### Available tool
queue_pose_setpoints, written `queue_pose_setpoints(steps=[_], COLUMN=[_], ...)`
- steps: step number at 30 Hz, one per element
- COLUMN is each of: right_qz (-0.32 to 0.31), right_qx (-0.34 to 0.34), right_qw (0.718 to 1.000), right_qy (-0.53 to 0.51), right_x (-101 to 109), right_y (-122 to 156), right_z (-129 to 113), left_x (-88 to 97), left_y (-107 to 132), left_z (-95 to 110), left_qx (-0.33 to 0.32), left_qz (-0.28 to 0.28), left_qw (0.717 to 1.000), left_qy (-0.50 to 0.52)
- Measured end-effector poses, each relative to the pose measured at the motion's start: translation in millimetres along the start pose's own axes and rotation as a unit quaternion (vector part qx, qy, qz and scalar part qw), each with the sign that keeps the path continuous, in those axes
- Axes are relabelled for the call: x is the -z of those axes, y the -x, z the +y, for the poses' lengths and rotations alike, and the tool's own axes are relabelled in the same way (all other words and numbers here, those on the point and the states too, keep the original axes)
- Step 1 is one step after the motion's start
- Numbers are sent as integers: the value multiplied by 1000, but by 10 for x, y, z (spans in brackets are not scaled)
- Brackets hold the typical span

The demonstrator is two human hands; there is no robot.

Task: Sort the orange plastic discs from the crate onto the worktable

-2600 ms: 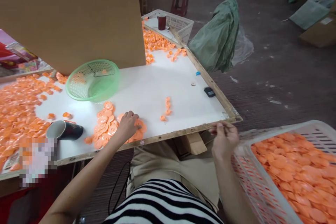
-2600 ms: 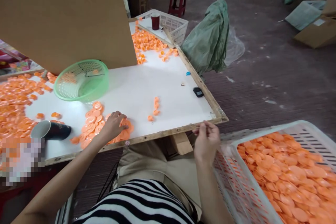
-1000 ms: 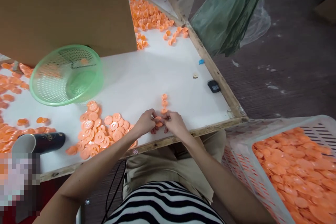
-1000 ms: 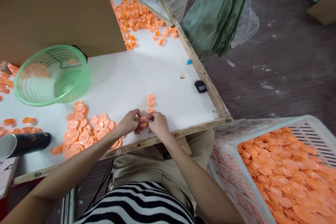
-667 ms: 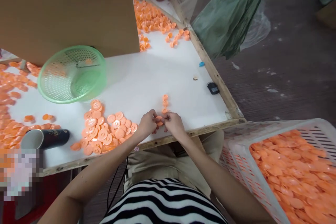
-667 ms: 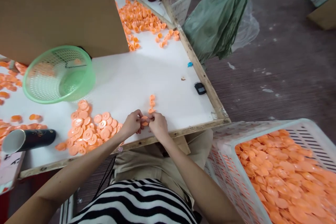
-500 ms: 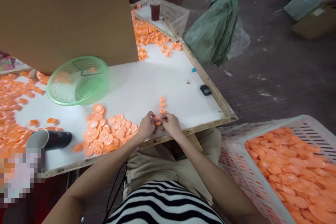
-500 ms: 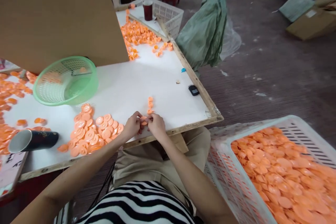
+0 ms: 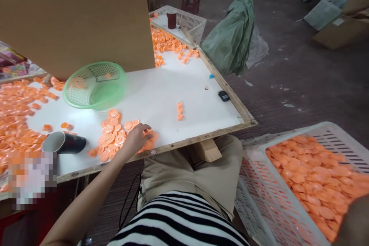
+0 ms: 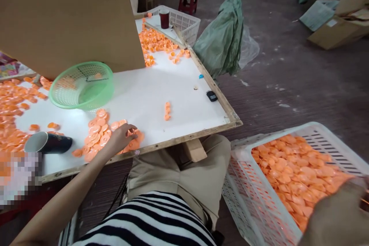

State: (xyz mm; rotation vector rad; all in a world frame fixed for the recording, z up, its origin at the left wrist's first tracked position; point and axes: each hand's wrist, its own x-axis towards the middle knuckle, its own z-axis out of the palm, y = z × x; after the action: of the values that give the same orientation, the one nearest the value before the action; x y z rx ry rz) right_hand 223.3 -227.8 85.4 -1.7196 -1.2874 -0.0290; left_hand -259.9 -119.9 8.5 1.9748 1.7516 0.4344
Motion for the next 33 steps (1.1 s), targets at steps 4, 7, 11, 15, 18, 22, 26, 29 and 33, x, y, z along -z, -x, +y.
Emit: queue_pose_setpoints(steps=[4,7,11,15,18,22,26,29,33], right_qz=[78,-65,-247,-315,-354,-396,-397,-424,-455], right_qx=[-89,-119,-43,22,43,36,-64,-117,-145], right_qw=[992,983,948,934,919,893,886,873,860], right_qy=[-32,-123,-195,-168,-171,-212,-230,-209,-178], right_x=[-627,-1361,-2196,-2680,-2791,-2741,-2717,-2768,-2847], right_y=[153,262,414,509,551,591,615,622,603], right_z=[-161,-460,-824,-958,-1004,-1081,-1100,-1088,-1109], left_x=[-157,-170,-120,-91,-108,-242,-480,-613,-624], left_y=[41,38,67,71,5,-152,-323,-432,-513], left_z=[35,66,68,82,141,262,319,335,406], left_qx=[-49,-46,-45,-39,10,48,70,92,106], left_qz=[2,-8,3,65,102,73,35,41,-22], left_qw=[996,994,994,995,994,970,932,926,925], left_qy=[-81,-102,-102,-64,39,227,354,365,364])
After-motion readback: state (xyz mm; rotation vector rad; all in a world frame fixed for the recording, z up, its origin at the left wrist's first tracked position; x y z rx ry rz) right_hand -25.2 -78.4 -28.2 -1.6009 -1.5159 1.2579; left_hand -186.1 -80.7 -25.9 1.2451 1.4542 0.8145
